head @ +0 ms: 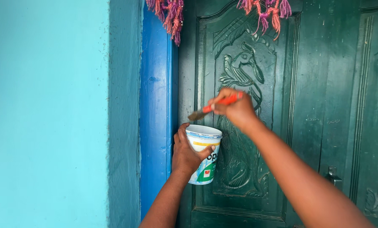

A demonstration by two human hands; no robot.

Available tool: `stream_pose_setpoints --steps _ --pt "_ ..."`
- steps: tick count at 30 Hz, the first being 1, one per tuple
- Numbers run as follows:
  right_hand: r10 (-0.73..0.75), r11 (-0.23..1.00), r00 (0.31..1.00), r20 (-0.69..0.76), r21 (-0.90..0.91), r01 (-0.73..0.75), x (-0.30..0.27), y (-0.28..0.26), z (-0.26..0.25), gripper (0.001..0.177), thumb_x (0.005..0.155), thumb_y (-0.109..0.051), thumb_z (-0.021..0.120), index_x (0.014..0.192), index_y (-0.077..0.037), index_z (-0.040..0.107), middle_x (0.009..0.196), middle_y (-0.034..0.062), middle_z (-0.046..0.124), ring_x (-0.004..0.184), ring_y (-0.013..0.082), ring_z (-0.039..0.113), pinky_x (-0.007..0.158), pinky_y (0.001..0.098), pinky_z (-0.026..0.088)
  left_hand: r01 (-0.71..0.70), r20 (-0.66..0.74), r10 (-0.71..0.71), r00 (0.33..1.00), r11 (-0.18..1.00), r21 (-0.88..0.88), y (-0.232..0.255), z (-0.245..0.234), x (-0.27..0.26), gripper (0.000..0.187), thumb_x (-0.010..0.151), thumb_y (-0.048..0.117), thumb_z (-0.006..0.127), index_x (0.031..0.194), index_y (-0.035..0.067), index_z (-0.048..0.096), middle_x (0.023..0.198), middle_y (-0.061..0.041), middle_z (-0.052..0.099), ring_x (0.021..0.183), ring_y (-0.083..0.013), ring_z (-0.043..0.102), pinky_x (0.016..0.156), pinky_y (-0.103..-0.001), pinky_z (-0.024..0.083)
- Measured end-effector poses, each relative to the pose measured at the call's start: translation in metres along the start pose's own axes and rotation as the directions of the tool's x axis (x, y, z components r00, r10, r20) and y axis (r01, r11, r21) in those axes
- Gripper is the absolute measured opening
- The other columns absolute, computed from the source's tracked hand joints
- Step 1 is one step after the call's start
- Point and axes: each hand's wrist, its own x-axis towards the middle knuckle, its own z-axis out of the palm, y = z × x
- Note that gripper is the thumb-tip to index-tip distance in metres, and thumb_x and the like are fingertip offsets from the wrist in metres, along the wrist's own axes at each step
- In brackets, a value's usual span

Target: The person paints a green wooden door and its frame by hand with a brush and a container of paint.

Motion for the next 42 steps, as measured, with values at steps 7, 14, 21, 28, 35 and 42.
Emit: stream_pose_setpoints --steps 7,14,21,28,35,42 --pt "-0.08 0.994 0.981 -0.177 0.062 0.092 0.063 -0.02 0.0 0.008 0.086 0.002 0.073 0.083 -0.002 0.066 0.1 0.0148 0.076 0.085 0.0161 0.076 0.07 0.0275 0.066 -0.016 -0.018 0.016 1.0 1.0 0.017 -0.003 0.0 0.001 0.116 0.062 0.042 0.096 0.151 0.02 0.025 0.136 -0.019 0.046 0.123 -0.0399 0.058 0.104 -0.047 0.052" --pt "-0.322 0.947 0.906 -0.275 -0.105 0.305 0.089 -0.036 0.004 0.012 0.087 0.007 0.07 0.086 -0.004 0.065 0.102 0.0123 0.077 0.091 0.0158 0.078 0.073 0.0267 0.067 0.059 0.066 -0.059 0.996 0.998 -0.005 -0.002 -0.007 0.006 0.119 0.063 0.044 0.095 0.152 0.021 0.019 0.14 -0.019 0.041 0.129 -0.0385 0.054 0.106 -0.046 0.051" --pt "-0.582 0.807 0.784 -0.214 -0.268 0.526 0.084 -0.037 0.018 0.013 0.088 0.006 0.076 0.092 -0.002 0.066 0.105 0.0128 0.078 0.101 0.0172 0.076 0.09 0.0298 0.062 0.023 0.023 -0.023 0.999 1.0 -0.002 -0.003 -0.012 0.006 0.114 0.063 0.043 0.093 0.15 0.021 0.025 0.141 -0.02 0.045 0.128 -0.0413 0.055 0.106 -0.048 0.05" --pt "-0.484 0.852 0.875 -0.01 -0.232 0.469 0.028 -0.017 0.044 0.01 0.091 0.004 0.071 0.092 -0.002 0.063 0.105 0.0105 0.079 0.104 0.0154 0.077 0.087 0.0285 0.061 0.02 0.042 -0.019 0.999 1.0 -0.021 -0.007 -0.01 0.006 0.115 0.064 0.046 0.093 0.15 0.019 0.022 0.142 -0.02 0.045 0.128 -0.0382 0.057 0.105 -0.047 0.051" --pt "-0.304 0.928 0.952 0.036 -0.214 0.304 -0.004 -0.017 0.051 0.009 0.087 0.005 0.068 0.086 -0.003 0.063 0.097 0.0083 0.079 0.097 0.0155 0.079 0.081 0.0258 0.062 0.017 0.047 -0.015 0.999 0.999 -0.031 -0.01 -0.009 0.006 0.114 0.064 0.046 0.092 0.15 0.02 0.023 0.141 -0.02 0.045 0.127 -0.038 0.058 0.104 -0.047 0.052" --pt "-0.139 0.968 0.99 0.029 -0.205 0.142 -0.008 -0.029 0.052 0.008 0.081 0.004 0.07 0.081 -0.003 0.068 0.088 0.007 0.079 0.088 0.0147 0.079 0.074 0.0243 0.061 -0.022 0.02 0.023 1.0 0.999 -0.028 -0.011 -0.009 0.005 0.115 0.064 0.044 0.094 0.15 0.019 0.022 0.142 -0.021 0.045 0.128 -0.0393 0.055 0.106 -0.048 0.05"
